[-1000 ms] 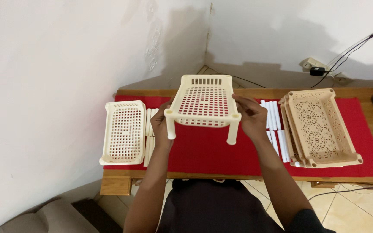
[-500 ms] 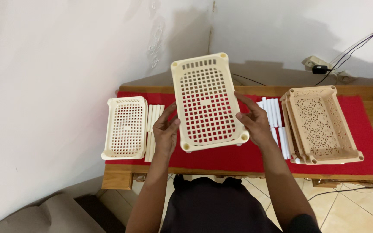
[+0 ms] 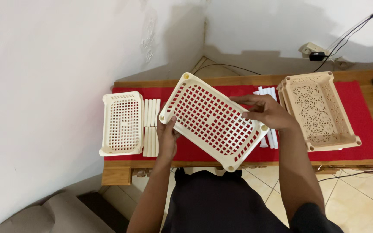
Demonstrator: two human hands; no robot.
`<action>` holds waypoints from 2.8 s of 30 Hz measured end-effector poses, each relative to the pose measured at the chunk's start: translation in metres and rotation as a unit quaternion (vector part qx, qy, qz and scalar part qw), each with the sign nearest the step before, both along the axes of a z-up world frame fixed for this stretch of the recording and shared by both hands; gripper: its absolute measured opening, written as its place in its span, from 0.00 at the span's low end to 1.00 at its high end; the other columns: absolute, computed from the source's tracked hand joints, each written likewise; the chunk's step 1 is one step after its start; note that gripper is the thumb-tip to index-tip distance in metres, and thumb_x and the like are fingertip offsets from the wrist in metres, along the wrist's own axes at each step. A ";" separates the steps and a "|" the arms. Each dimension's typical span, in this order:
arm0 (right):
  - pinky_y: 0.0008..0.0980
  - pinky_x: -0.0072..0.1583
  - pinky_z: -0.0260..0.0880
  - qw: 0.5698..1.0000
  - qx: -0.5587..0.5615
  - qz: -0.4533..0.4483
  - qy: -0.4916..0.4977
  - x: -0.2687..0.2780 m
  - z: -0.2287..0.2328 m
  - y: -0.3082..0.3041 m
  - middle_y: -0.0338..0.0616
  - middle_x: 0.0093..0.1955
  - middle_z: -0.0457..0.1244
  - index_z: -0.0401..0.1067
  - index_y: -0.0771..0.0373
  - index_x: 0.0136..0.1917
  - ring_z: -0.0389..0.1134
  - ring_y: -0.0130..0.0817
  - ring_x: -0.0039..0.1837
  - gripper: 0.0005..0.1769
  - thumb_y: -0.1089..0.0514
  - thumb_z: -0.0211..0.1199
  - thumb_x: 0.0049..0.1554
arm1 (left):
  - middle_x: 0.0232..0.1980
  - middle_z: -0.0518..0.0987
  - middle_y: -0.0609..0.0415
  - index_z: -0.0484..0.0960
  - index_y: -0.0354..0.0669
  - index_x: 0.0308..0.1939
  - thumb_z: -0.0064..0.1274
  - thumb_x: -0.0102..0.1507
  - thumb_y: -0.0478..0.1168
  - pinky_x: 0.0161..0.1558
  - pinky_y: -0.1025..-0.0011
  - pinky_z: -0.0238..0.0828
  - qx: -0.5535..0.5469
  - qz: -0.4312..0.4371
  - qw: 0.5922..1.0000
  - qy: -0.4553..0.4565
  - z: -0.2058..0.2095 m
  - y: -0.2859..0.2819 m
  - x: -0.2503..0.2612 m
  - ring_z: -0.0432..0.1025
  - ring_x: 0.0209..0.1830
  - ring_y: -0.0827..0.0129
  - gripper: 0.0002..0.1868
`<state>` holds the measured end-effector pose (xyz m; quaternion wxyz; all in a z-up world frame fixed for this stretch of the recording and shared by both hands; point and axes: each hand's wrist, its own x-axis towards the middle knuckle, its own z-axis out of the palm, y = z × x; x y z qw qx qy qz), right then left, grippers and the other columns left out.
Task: The person assembles a white plastic basket by inserting small cylindrical feet into the base corners and then attaching longer cylindrical legs to the sides. The person handles the basket base, feet, and legs by hand, completing the assembly and placing the finished basket on the table.
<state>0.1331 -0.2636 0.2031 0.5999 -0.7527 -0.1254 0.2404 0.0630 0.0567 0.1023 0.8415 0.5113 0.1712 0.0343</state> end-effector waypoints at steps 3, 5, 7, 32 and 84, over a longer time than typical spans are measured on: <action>0.34 0.62 0.78 0.998 0.019 -0.058 -0.026 0.002 -0.005 -0.008 0.48 0.63 0.71 0.75 0.62 0.66 0.75 0.30 0.60 0.22 0.65 0.64 0.58 | 0.53 0.81 0.48 0.66 0.41 0.70 0.49 0.69 0.37 0.45 0.62 0.82 -0.012 0.008 1.000 0.022 -0.007 -0.002 -0.005 0.78 0.49 0.64 0.25; 0.34 0.62 0.76 0.978 0.008 -0.187 -0.090 0.004 -0.010 -0.010 0.48 0.60 0.72 0.77 0.62 0.64 0.75 0.31 0.59 0.16 0.62 0.64 0.62 | 0.52 0.80 0.48 0.66 0.43 0.69 0.48 0.69 0.36 0.44 0.61 0.81 -0.023 0.026 0.999 0.007 -0.009 -0.007 -0.008 0.78 0.48 0.63 0.24; 0.33 0.61 0.76 0.943 0.003 -0.303 -0.139 0.003 -0.018 -0.008 0.47 0.60 0.72 0.77 0.61 0.63 0.74 0.32 0.59 0.14 0.59 0.63 0.66 | 0.53 0.79 0.47 0.64 0.44 0.70 0.48 0.71 0.34 0.45 0.61 0.79 -0.038 0.045 0.998 -0.022 -0.009 -0.010 -0.011 0.77 0.49 0.63 0.23; 0.34 0.57 0.75 0.942 -0.126 -0.303 -0.071 -0.031 -0.107 0.018 0.49 0.55 0.72 0.74 0.66 0.65 0.74 0.34 0.54 0.22 0.64 0.65 0.57 | 0.28 0.80 0.50 0.77 0.38 0.57 0.56 0.67 0.44 0.24 0.72 0.70 0.299 -0.017 0.947 0.120 0.001 0.012 -0.025 0.78 0.26 0.70 0.18; 0.35 0.55 0.75 0.954 -0.202 -0.221 0.005 -0.031 -0.191 0.032 0.50 0.53 0.73 0.74 0.61 0.67 0.76 0.35 0.52 0.25 0.59 0.67 0.56 | 0.26 0.80 0.46 0.85 0.42 0.41 0.56 0.64 0.57 0.36 0.56 0.71 0.505 0.005 0.835 0.219 -0.072 0.026 -0.038 0.76 0.28 0.52 0.21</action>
